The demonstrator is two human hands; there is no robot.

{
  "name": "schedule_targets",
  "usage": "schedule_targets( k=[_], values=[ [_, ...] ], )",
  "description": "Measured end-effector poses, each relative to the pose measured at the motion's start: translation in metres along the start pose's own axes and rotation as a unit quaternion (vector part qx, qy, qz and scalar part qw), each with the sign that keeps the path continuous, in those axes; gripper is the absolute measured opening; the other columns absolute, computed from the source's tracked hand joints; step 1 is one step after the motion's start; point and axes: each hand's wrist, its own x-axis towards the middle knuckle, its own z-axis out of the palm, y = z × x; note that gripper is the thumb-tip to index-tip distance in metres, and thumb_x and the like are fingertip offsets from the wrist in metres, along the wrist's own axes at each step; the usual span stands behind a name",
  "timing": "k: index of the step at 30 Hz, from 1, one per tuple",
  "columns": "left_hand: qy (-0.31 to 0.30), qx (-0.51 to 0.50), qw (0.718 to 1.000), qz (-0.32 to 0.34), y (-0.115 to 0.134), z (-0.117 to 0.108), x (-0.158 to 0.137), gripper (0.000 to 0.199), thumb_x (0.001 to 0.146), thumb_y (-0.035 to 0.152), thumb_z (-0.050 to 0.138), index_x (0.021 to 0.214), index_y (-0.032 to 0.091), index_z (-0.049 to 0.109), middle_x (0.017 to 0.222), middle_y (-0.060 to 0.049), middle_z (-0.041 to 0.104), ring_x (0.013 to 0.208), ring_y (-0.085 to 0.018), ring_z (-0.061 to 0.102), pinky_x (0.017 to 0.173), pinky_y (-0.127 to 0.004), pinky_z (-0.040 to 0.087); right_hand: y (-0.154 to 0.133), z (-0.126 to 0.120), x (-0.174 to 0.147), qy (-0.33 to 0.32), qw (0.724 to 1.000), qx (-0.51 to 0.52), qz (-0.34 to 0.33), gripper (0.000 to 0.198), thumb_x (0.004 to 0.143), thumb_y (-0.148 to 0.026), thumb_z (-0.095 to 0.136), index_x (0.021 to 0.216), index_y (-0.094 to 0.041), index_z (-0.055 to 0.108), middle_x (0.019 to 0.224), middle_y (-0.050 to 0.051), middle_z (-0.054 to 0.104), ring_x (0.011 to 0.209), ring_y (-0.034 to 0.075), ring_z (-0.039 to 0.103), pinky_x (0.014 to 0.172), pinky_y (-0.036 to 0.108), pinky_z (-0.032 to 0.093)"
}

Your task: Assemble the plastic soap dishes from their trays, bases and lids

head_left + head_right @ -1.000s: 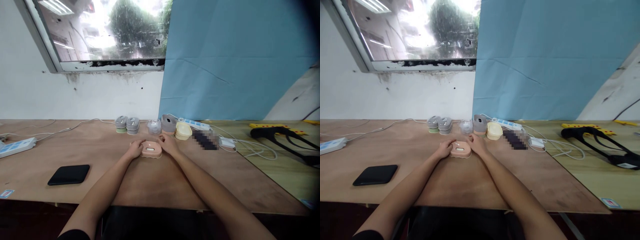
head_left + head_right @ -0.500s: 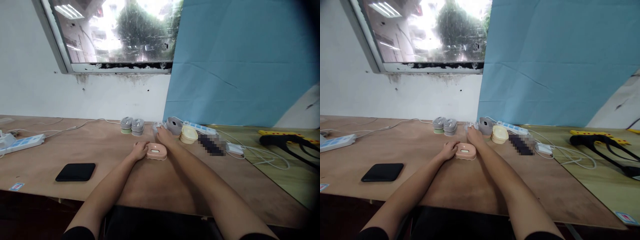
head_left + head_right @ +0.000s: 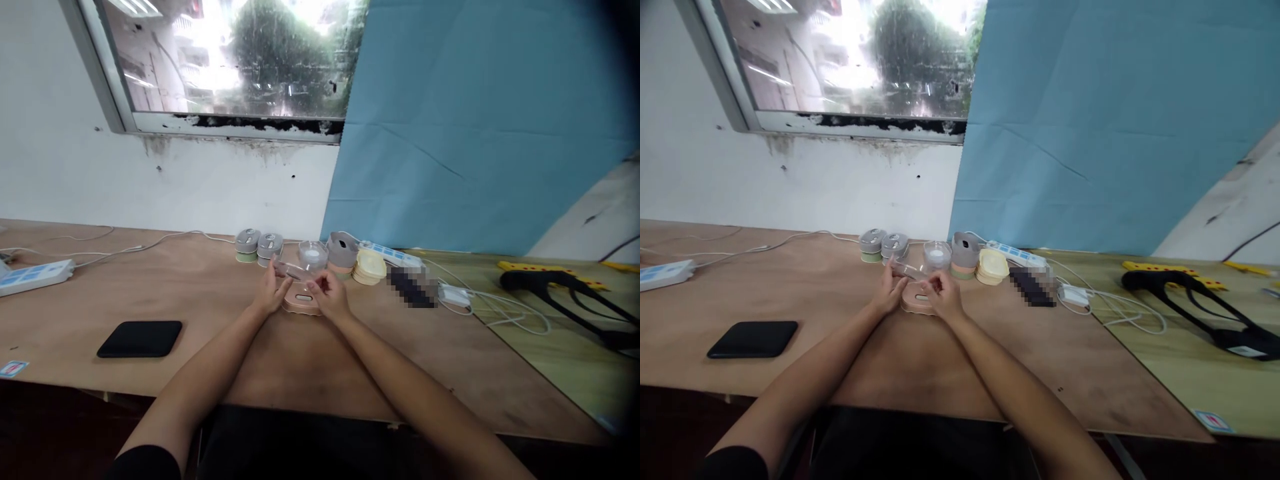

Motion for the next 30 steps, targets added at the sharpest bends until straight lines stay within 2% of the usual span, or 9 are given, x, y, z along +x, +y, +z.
schedule_targets(
  k=[2,5,8,11,16,20,24,27,30],
  values=[
    [0.012,-0.011,1.0,0.02,0.002,-0.002,-0.001,0.064,0.093,0.045,0.039,0.146,0.015,0.02,0.123,-0.013,0.058,0.101,-0.019,0.059,0.092,-0.031,0.043,0.004,-0.001,-0.009,0.022,0.998,0.031,0.047,0.031,0.082,-0.052,0.053,0.079,-0.021,0.054,0.065,-0.001,0.051,0.06,0.014,0.047,0.058,0.025,0.038],
    [0.014,0.013,1.0,-0.003,0.003,-0.004,-0.001,0.053,0.095,0.044,0.033,0.14,0.016,0.036,0.096,-0.007,0.066,0.085,-0.016,0.061,0.083,-0.028,0.046,0.012,-0.007,-0.01,0.041,0.996,0.016,0.073,0.036,0.082,-0.055,0.051,0.074,-0.02,0.056,0.062,-0.002,0.049,0.06,0.014,0.045,0.058,0.024,0.036],
    [0.009,0.036,0.999,-0.029,0.003,-0.005,-0.002,0.053,0.094,0.044,0.035,0.138,0.016,0.041,0.073,-0.001,0.064,0.07,-0.015,0.061,0.074,-0.026,0.046,0.018,-0.015,-0.004,0.025,0.996,-0.021,0.084,0.046,0.082,-0.058,0.05,0.057,-0.019,0.048,0.054,-0.003,0.042,0.056,0.012,0.041,0.054,0.023,0.031],
    [-0.018,0.052,0.997,-0.046,0.004,-0.006,-0.002,0.05,0.094,0.043,0.036,0.136,0.016,0.046,0.066,0.0,0.063,0.066,-0.014,0.061,0.071,-0.025,0.045,0.023,-0.019,0.0,-0.012,0.992,-0.048,0.114,0.053,0.081,-0.062,0.048,0.051,-0.019,0.041,0.05,-0.004,0.036,0.052,0.011,0.037,0.051,0.024,0.026],
    [-0.051,0.1,0.992,-0.065,0.005,-0.006,-0.001,0.047,0.093,0.045,0.038,0.128,0.018,0.056,0.075,-0.004,0.069,0.072,-0.018,0.063,0.071,-0.027,0.046,0.035,-0.022,0.002,-0.078,0.981,-0.092,0.153,0.058,0.081,-0.066,0.042,0.046,-0.02,0.04,0.047,-0.003,0.039,0.051,0.012,0.039,0.05,0.025,0.025],
    [-0.074,0.127,0.987,-0.07,0.002,-0.006,-0.001,0.044,0.093,0.044,0.039,0.121,0.019,0.061,0.094,-0.007,0.072,0.085,-0.02,0.065,0.076,-0.029,0.046,0.043,-0.028,0.004,-0.175,0.958,-0.111,0.198,0.06,0.081,-0.067,0.04,0.045,-0.02,0.047,0.046,-0.001,0.047,0.052,0.015,0.046,0.052,0.026,0.031],
    [-0.116,0.142,0.981,-0.066,0.0,-0.005,-0.001,0.038,0.092,0.04,0.04,0.112,0.022,0.066,0.105,-0.007,0.071,0.096,-0.022,0.064,0.082,-0.029,0.046,0.048,-0.034,0.007,-0.252,0.941,-0.11,0.196,0.059,0.082,-0.065,0.039,0.048,-0.019,0.051,0.05,0.001,0.055,0.054,0.015,0.051,0.056,0.027,0.035],
    [-0.124,0.147,0.979,-0.07,0.0,-0.004,0.0,0.037,0.091,0.041,0.041,0.11,0.022,0.067,0.105,-0.006,0.071,0.097,-0.023,0.064,0.082,-0.03,0.045,0.05,-0.036,0.009,-0.266,0.934,-0.136,0.198,0.06,0.081,-0.067,0.04,0.048,-0.018,0.051,0.049,0.0,0.053,0.053,0.014,0.05,0.054,0.026,0.033],
    [-0.124,0.158,0.976,-0.086,0.001,-0.004,0.001,0.038,0.091,0.042,0.04,0.109,0.022,0.067,0.103,-0.007,0.071,0.095,-0.024,0.064,0.079,-0.031,0.045,0.052,-0.038,0.01,-0.213,0.944,-0.171,0.185,0.054,0.075,-0.068,0.049,0.054,-0.018,0.054,0.054,-0.001,0.056,0.055,0.014,0.051,0.051,0.024,0.031]
  ],
)
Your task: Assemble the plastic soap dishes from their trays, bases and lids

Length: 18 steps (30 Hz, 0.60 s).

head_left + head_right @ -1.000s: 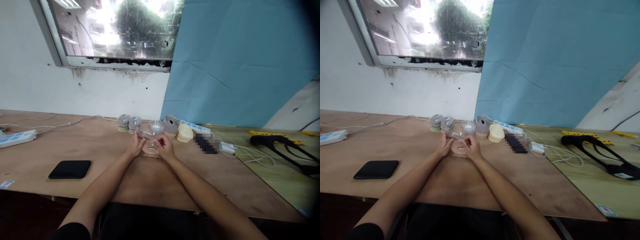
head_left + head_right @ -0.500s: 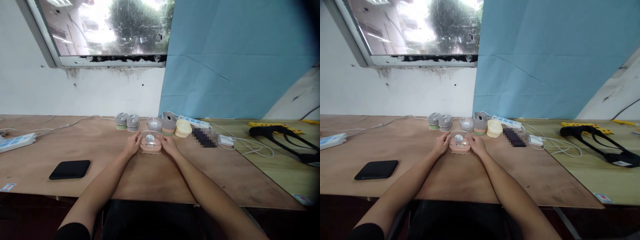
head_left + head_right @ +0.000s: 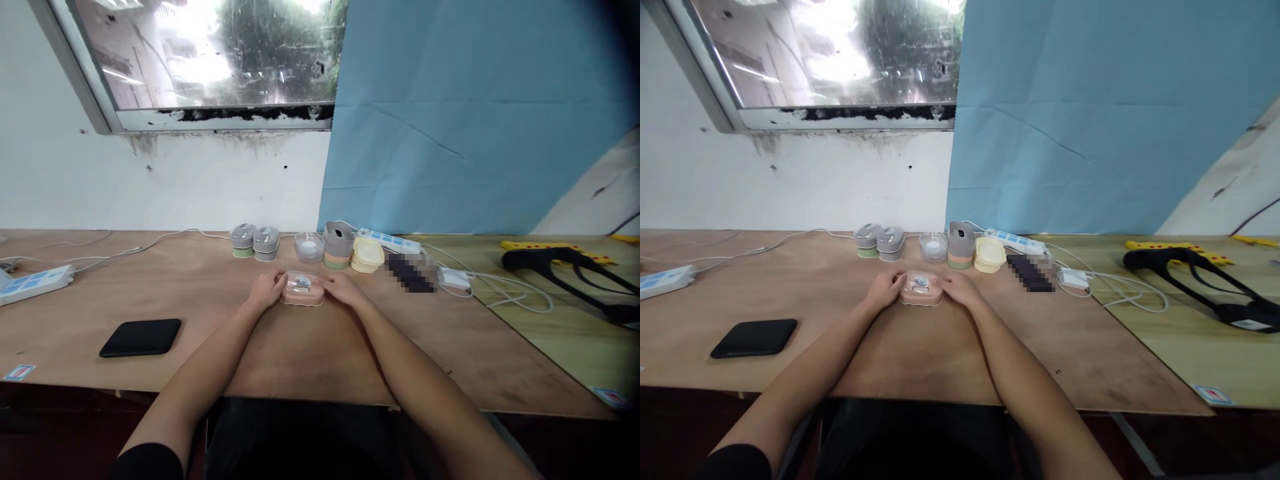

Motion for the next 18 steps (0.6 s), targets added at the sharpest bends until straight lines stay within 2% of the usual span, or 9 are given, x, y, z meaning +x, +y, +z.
schedule_targets(
  k=[3,5,8,12,15,18],
  values=[
    [-0.006,0.007,1.0,-0.002,0.0,-0.001,0.001,0.037,0.091,0.04,0.039,0.106,0.022,0.067,0.102,-0.007,0.071,0.094,-0.024,0.063,0.078,-0.031,0.045,0.002,0.0,0.0,0.089,0.996,0.007,-0.025,0.043,0.068,-0.062,0.063,0.071,-0.019,0.062,0.068,0.0,0.064,0.062,0.014,0.055,0.054,0.024,0.035],
    [-0.008,0.014,1.0,-0.003,0.0,-0.001,0.002,0.036,0.091,0.039,0.039,0.105,0.022,0.067,0.103,-0.007,0.07,0.095,-0.024,0.063,0.079,-0.031,0.044,0.002,0.003,0.0,0.105,0.992,0.028,-0.066,0.038,0.07,-0.056,0.066,0.082,-0.019,0.065,0.078,0.002,0.068,0.068,0.015,0.058,0.06,0.025,0.04],
    [-0.016,0.029,0.999,-0.003,-0.003,-0.002,0.002,0.036,0.091,0.037,0.037,0.103,0.022,0.067,0.103,-0.008,0.07,0.095,-0.024,0.062,0.08,-0.031,0.043,0.003,0.008,0.001,0.085,0.987,0.078,-0.114,0.036,0.077,-0.048,0.063,0.097,-0.018,0.066,0.09,0.006,0.07,0.076,0.017,0.062,0.069,0.028,0.047],
    [-0.038,0.046,0.998,0.006,-0.005,-0.002,0.001,0.037,0.092,0.037,0.034,0.099,0.021,0.067,0.099,-0.008,0.07,0.092,-0.025,0.063,0.078,-0.031,0.043,0.003,0.012,0.002,0.04,0.983,0.135,-0.12,0.049,0.079,-0.047,0.063,0.118,-0.018,0.061,0.099,0.009,0.071,0.083,0.02,0.065,0.077,0.034,0.051],
    [-0.041,0.059,0.997,0.007,-0.005,-0.002,0.001,0.039,0.092,0.039,0.033,0.098,0.02,0.067,0.098,-0.009,0.07,0.091,-0.025,0.063,0.077,-0.031,0.042,0.002,0.01,0.001,0.012,0.98,0.151,-0.128,0.05,0.081,-0.048,0.061,0.123,-0.021,0.06,0.106,0.009,0.07,0.09,0.022,0.065,0.083,0.038,0.051],
    [-0.029,0.09,0.995,0.014,-0.003,-0.003,0.0,0.043,0.093,0.04,0.031,0.092,0.019,0.068,0.096,-0.011,0.07,0.092,-0.025,0.062,0.078,-0.032,0.041,0.004,0.007,-0.001,-0.026,0.977,0.143,-0.153,0.049,0.086,-0.049,0.054,0.128,-0.024,0.056,0.124,0.008,0.062,0.109,0.025,0.06,0.096,0.042,0.045]
  ],
)
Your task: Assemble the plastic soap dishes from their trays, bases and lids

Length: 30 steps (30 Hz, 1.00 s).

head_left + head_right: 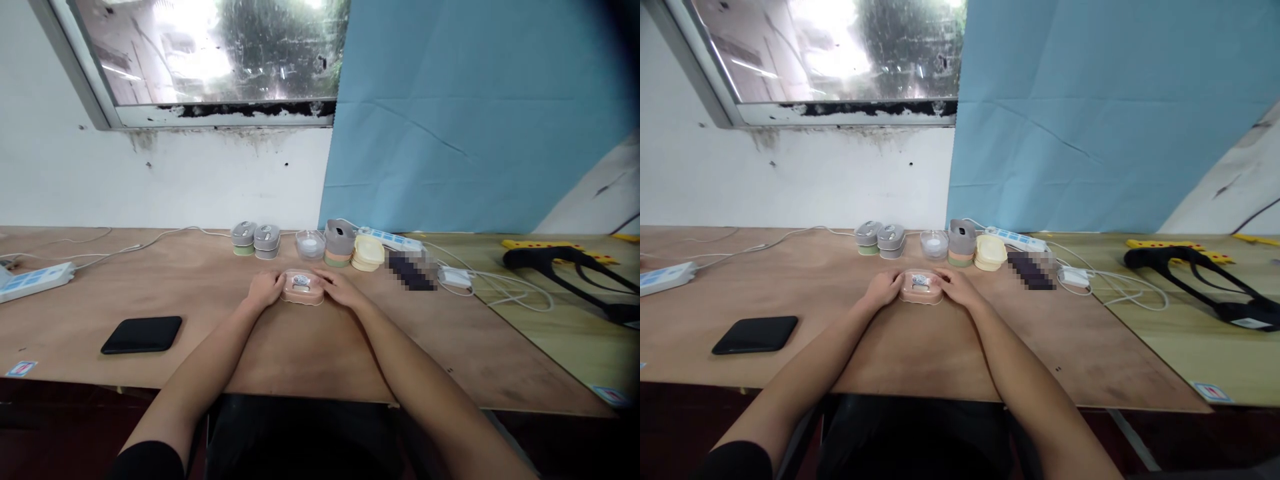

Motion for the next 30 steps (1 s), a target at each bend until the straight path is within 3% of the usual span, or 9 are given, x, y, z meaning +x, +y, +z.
schedule_targets(
  k=[2,4,7,13,18,22,26,30],
  values=[
    [0.01,0.018,1.0,0.004,0.001,-0.002,0.0,0.047,0.093,0.042,0.03,0.087,0.018,0.07,0.096,-0.012,0.069,0.094,-0.026,0.06,0.08,-0.032,0.041,0.001,-0.002,-0.002,-0.036,0.999,-0.014,-0.01,0.06,0.082,-0.051,0.059,0.136,-0.025,0.048,0.138,0.007,0.051,0.123,0.027,0.051,0.103,0.043,0.039],
    [0.013,0.015,1.0,0.002,0.002,-0.003,0.0,0.051,0.093,0.045,0.029,0.084,0.017,0.071,0.096,-0.012,0.069,0.094,-0.025,0.059,0.081,-0.032,0.04,0.001,-0.003,-0.004,-0.068,0.997,-0.038,-0.016,0.087,0.068,-0.052,0.073,0.143,-0.027,0.036,0.146,0.007,0.041,0.13,0.029,0.043,0.107,0.044,0.035],
    [0.009,-0.018,1.0,0.002,0.002,-0.003,0.0,0.058,0.093,0.053,0.027,0.079,0.017,0.07,0.091,-0.012,0.069,0.089,-0.024,0.06,0.079,-0.032,0.041,-0.001,-0.003,-0.006,-0.078,0.994,-0.075,-0.023,0.112,0.052,-0.049,0.084,0.147,-0.027,0.027,0.147,0.008,0.038,0.132,0.031,0.039,0.108,0.044,0.033],
    [-0.001,-0.114,0.993,-0.028,-0.002,0.0,0.002,0.057,0.09,0.059,0.031,0.085,0.018,0.07,0.09,-0.009,0.071,0.084,-0.022,0.063,0.075,-0.029,0.043,-0.01,0.0,-0.007,-0.042,0.994,-0.092,-0.041,0.104,0.053,-0.04,0.083,0.144,-0.028,0.033,0.142,0.008,0.045,0.127,0.031,0.045,0.102,0.044,0.038],
    [0.016,-0.211,0.975,-0.062,-0.008,0.0,0.007,0.05,0.083,0.058,0.047,0.094,0.015,0.069,0.093,-0.008,0.072,0.086,-0.023,0.064,0.077,-0.03,0.046,-0.013,0.005,-0.007,-0.009,0.996,-0.063,-0.065,0.1,0.058,-0.032,0.08,0.144,-0.026,0.031,0.144,0.009,0.041,0.129,0.029,0.042,0.105,0.043,0.035],
    [0.015,-0.343,0.934,-0.093,-0.013,0.002,0.012,0.05,0.078,0.055,0.058,0.101,0.011,0.067,0.1,-0.012,0.07,0.09,-0.023,0.064,0.08,-0.032,0.048,-0.013,0.009,-0.006,0.017,0.996,-0.051,-0.069,0.098,0.059,-0.028,0.079,0.144,-0.026,0.031,0.144,0.009,0.04,0.13,0.029,0.039,0.108,0.044,0.032],
    [-0.028,-0.469,0.878,-0.096,-0.015,0.003,0.012,0.057,0.071,0.05,0.07,0.114,0.013,0.063,0.111,-0.011,0.068,0.096,-0.023,0.064,0.081,-0.032,0.049,-0.014,0.011,-0.006,0.022,0.997,-0.025,-0.075,0.098,0.059,-0.028,0.079,0.144,-0.026,0.03,0.145,0.009,0.039,0.132,0.029,0.038,0.109,0.046,0.03],
    [-0.033,-0.504,0.854,-0.123,-0.011,0.0,0.01,0.059,0.068,0.049,0.072,0.114,0.013,0.064,0.1,-0.01,0.07,0.083,-0.02,0.065,0.07,-0.028,0.049,-0.015,0.014,-0.006,0.016,0.998,0.03,-0.052,0.101,0.058,-0.03,0.081,0.145,-0.027,0.03,0.145,0.009,0.039,0.133,0.029,0.037,0.11,0.047,0.029]
  ],
)
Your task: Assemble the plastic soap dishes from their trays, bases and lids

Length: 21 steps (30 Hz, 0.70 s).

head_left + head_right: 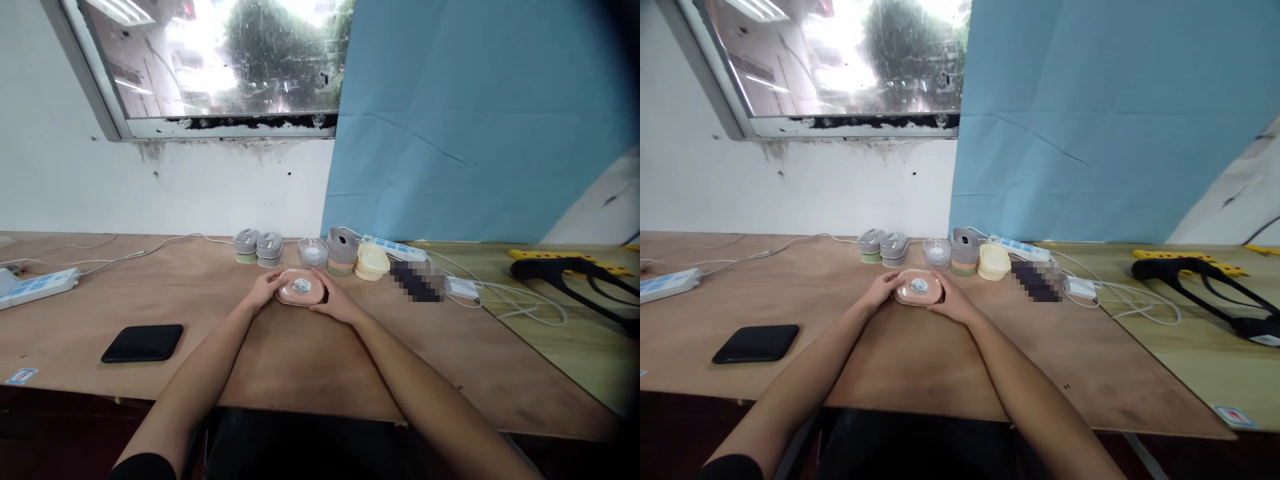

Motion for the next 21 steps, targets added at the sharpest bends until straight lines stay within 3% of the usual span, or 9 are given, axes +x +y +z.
schedule_targets(
  k=[6,11,15,18,21],
  values=[
    [0.032,-0.086,0.994,-0.064,0.001,-0.002,0.001,0.059,0.072,0.058,0.065,0.108,0.012,0.064,0.077,-0.006,0.068,0.056,-0.011,0.058,0.05,-0.022,0.043,0.0,0.01,0.003,0.012,0.99,0.14,0.018,0.108,0.064,-0.038,0.08,0.149,-0.026,0.015,0.148,0.011,0.035,0.131,0.025,0.041,0.108,0.042,0.033],
    [-0.005,-0.164,0.98,-0.113,0.001,0.006,-0.004,0.058,0.073,0.062,0.062,0.106,0.014,0.062,0.079,-0.007,0.069,0.057,-0.011,0.059,0.05,-0.02,0.041,-0.001,0.015,0.007,0.069,0.974,0.212,0.034,0.118,0.058,-0.051,0.081,0.149,-0.023,0.01,0.151,0.014,0.028,0.136,0.027,0.034,0.11,0.042,0.033],
    [-0.021,-0.173,0.979,-0.106,-0.001,0.015,-0.006,0.054,0.073,0.059,0.065,0.106,0.017,0.061,0.08,-0.005,0.068,0.059,-0.011,0.06,0.053,-0.02,0.044,-0.005,0.014,0.007,0.076,0.945,0.295,0.116,0.083,0.071,-0.063,0.064,0.14,-0.029,0.033,0.14,0.01,0.046,0.121,0.027,0.051,0.094,0.043,0.05],
    [-0.019,-0.145,0.985,-0.09,-0.003,0.017,-0.005,0.055,0.072,0.058,0.066,0.108,0.017,0.06,0.079,-0.004,0.066,0.056,-0.009,0.058,0.051,-0.019,0.043,-0.007,0.014,0.006,0.049,0.907,0.384,0.167,0.063,0.074,-0.051,0.067,0.128,-0.032,0.043,0.128,0.007,0.056,0.096,0.024,0.064,0.071,0.04,0.059],
    [0.0,-0.074,0.996,-0.055,-0.002,0.017,-0.004,0.062,0.075,0.062,0.06,0.117,0.016,0.057,0.093,-0.009,0.067,0.065,-0.013,0.062,0.056,-0.023,0.047,-0.007,0.014,0.006,0.057,0.885,0.425,0.179,0.053,0.073,-0.039,0.069,0.12,-0.029,0.048,0.117,0.005,0.061,0.086,0.02,0.065,0.062,0.035,0.06]
  ],
)
